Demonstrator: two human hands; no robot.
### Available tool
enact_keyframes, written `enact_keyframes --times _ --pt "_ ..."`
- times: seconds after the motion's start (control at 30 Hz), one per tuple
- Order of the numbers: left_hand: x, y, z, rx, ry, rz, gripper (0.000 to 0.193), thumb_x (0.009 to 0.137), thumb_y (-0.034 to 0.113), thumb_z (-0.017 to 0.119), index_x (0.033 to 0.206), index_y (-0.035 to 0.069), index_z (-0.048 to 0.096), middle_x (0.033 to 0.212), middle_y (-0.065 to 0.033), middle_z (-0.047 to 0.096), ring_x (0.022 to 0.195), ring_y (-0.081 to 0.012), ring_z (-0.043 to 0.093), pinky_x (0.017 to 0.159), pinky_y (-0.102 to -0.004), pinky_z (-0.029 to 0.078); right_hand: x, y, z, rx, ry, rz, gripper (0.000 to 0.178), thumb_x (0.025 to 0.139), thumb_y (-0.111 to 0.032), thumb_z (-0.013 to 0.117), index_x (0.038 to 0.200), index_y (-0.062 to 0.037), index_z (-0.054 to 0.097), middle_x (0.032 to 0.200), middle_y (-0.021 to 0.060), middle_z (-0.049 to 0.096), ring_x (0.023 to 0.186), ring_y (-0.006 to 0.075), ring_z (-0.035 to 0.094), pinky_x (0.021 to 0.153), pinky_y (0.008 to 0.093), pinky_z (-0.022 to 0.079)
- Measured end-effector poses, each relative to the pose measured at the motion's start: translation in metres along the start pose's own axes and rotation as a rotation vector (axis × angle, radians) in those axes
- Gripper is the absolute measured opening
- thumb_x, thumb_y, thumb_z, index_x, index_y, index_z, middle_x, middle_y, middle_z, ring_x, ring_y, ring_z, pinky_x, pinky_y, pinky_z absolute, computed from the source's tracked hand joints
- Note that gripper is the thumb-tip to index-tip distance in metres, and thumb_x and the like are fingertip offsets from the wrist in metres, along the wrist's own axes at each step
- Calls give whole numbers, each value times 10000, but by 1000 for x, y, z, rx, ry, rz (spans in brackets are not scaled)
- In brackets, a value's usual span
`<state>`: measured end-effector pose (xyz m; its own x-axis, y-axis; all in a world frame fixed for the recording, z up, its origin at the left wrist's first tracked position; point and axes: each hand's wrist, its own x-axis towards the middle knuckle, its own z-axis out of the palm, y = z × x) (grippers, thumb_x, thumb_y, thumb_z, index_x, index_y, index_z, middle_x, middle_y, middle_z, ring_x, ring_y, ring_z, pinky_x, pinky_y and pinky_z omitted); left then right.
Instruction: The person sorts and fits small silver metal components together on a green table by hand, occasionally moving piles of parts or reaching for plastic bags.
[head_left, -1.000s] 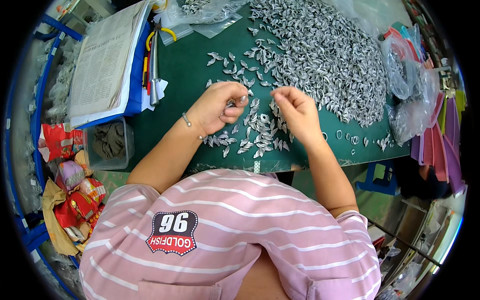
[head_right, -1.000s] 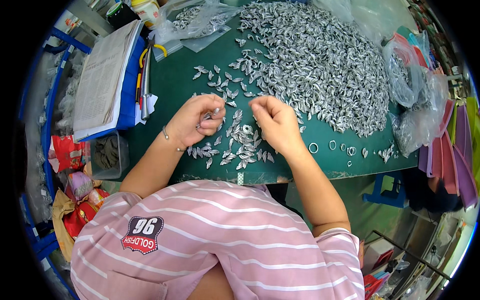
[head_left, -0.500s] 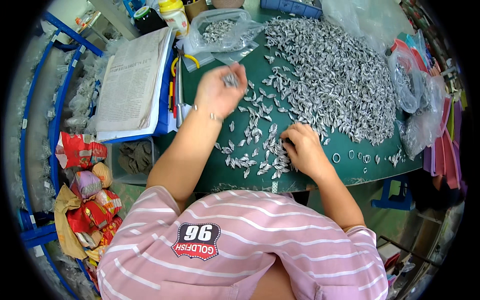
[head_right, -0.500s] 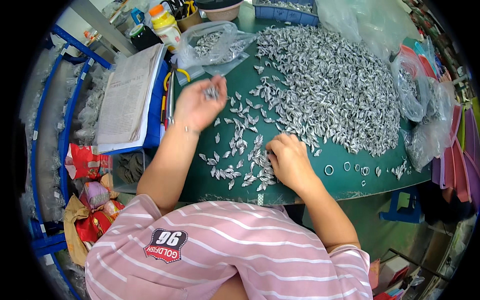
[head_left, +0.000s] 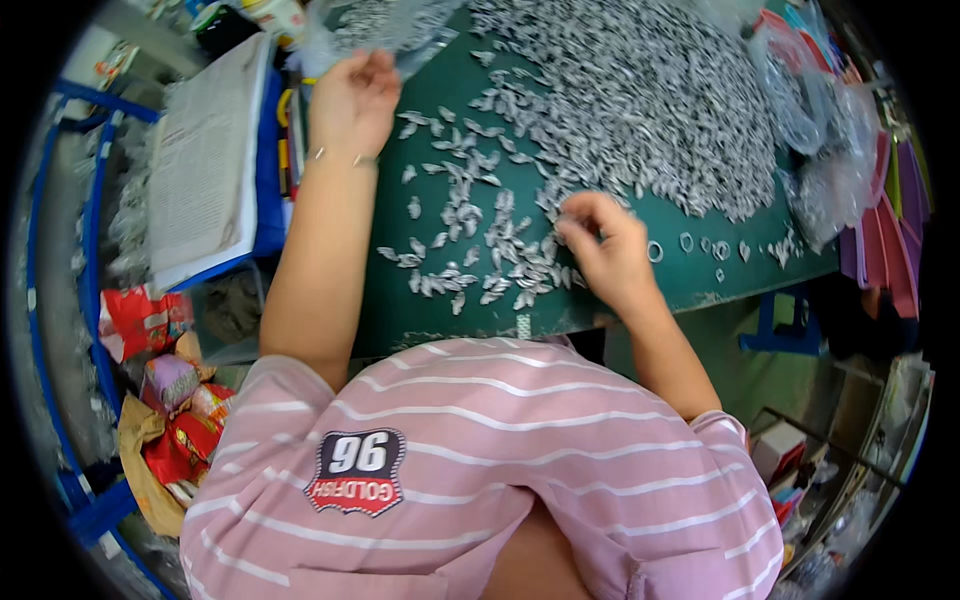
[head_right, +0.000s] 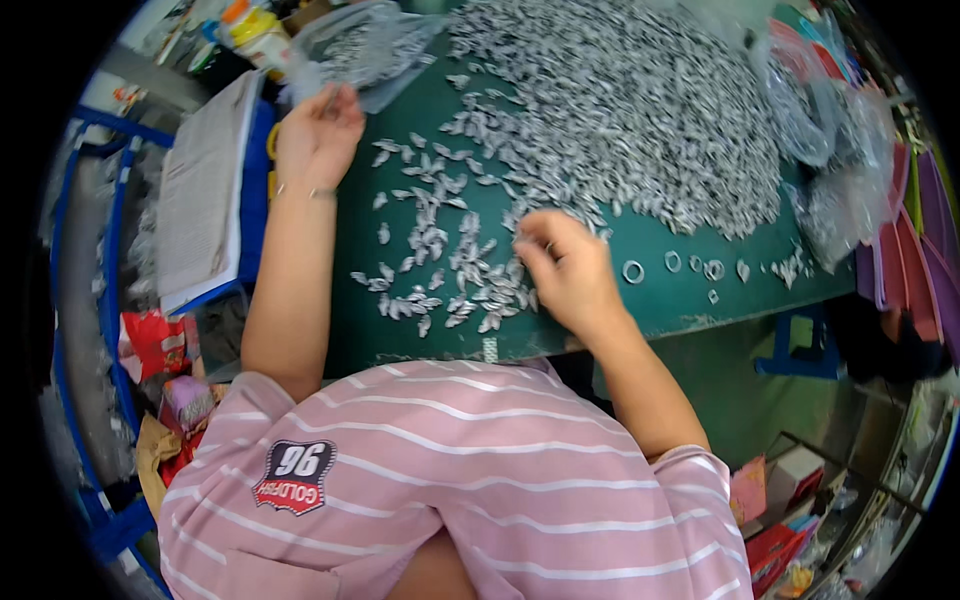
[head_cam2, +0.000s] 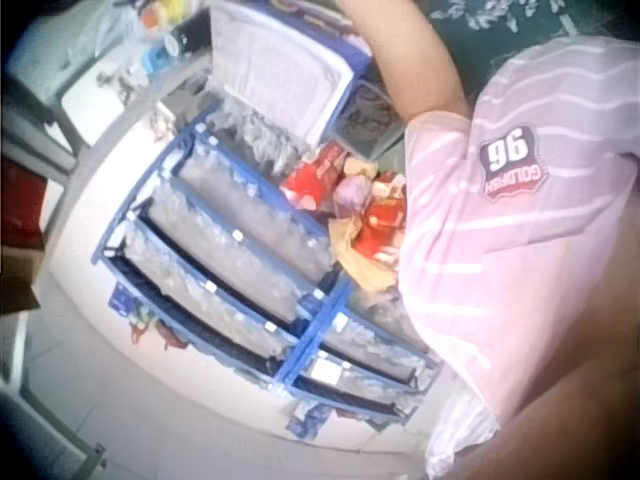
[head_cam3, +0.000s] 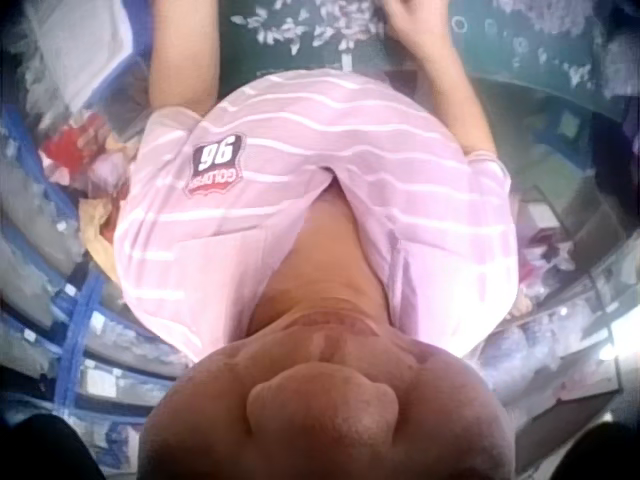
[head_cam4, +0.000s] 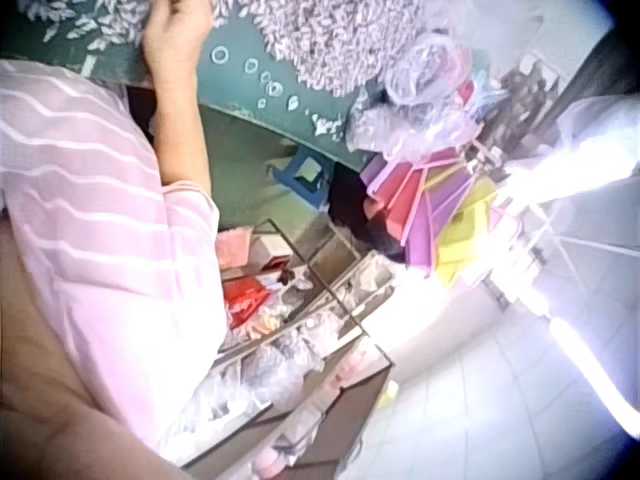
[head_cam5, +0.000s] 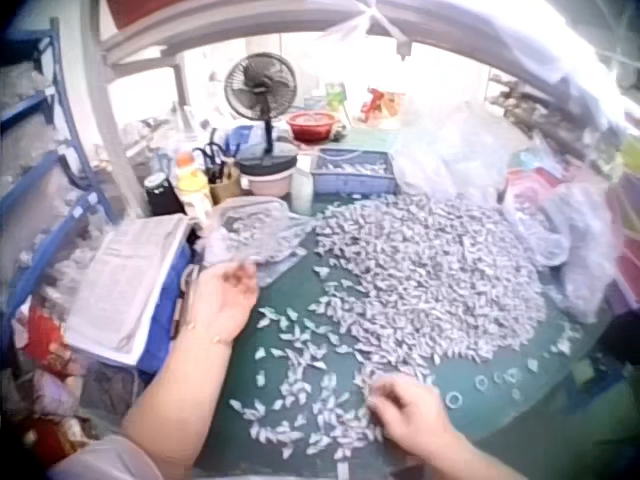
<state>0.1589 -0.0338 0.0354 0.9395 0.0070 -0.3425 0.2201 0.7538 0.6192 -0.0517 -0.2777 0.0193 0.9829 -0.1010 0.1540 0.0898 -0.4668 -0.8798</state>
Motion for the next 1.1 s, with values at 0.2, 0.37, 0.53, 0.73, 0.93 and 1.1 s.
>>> enact_keyframes --times 0.2,0.37,0.53,0.73,0.93,1.1 --pt "-71 -9 -69 170 -277 -31 284 913 27 569 1194 -6 543 995 -80 619 820 -141 592 669 -260 474 -24 59 -148 109 689 114 101 864 -22 680 963 -5 685 811 -16 638 696 59 555 621 197 443" --pt "-81 -19 -65 265 -282 -60 275 924 27 549 1197 -8 542 1021 -77 600 819 -133 562 677 -243 458 -69 101 -219 -119 816 446 150 856 -52 691 994 6 705 821 4 672 686 62 579 601 208 458" --pt "-94 -25 -49 345 -298 -42 222 915 31 548 1134 5 570 996 -80 619 805 -129 560 669 -244 453 -66 111 -190 -477 638 407 158 823 -49 690 979 -30 709 830 67 649 756 166 608 671 296 487" --pt "-107 -16 -53 520 -309 41 164 913 37 564 1071 9 600 948 -66 634 769 -115 572 642 -234 464 -47 72 -114 -670 455 -131 201 779 -94 721 976 -62 695 992 139 623 955 306 588 849 400 446" --pt "-119 -10 -60 534 -233 66 138 921 36 559 1049 9 605 926 -61 637 747 -107 572 632 -228 454 -47 68 -84 -863 212 -232 210 803 -202 728 988 -103 709 1168 71 650 1150 255 581 1052 455 316" --pt "-122 -6 -74 635 -196 119 131 926 33 556 1040 6 613 927 -56 645 747 -93 566 628 -215 446 -52 100 -126 -989 290 -188 191 855 -156 675 1025 -70 689 1156 62 656 1107 240 598 1048 453 350"
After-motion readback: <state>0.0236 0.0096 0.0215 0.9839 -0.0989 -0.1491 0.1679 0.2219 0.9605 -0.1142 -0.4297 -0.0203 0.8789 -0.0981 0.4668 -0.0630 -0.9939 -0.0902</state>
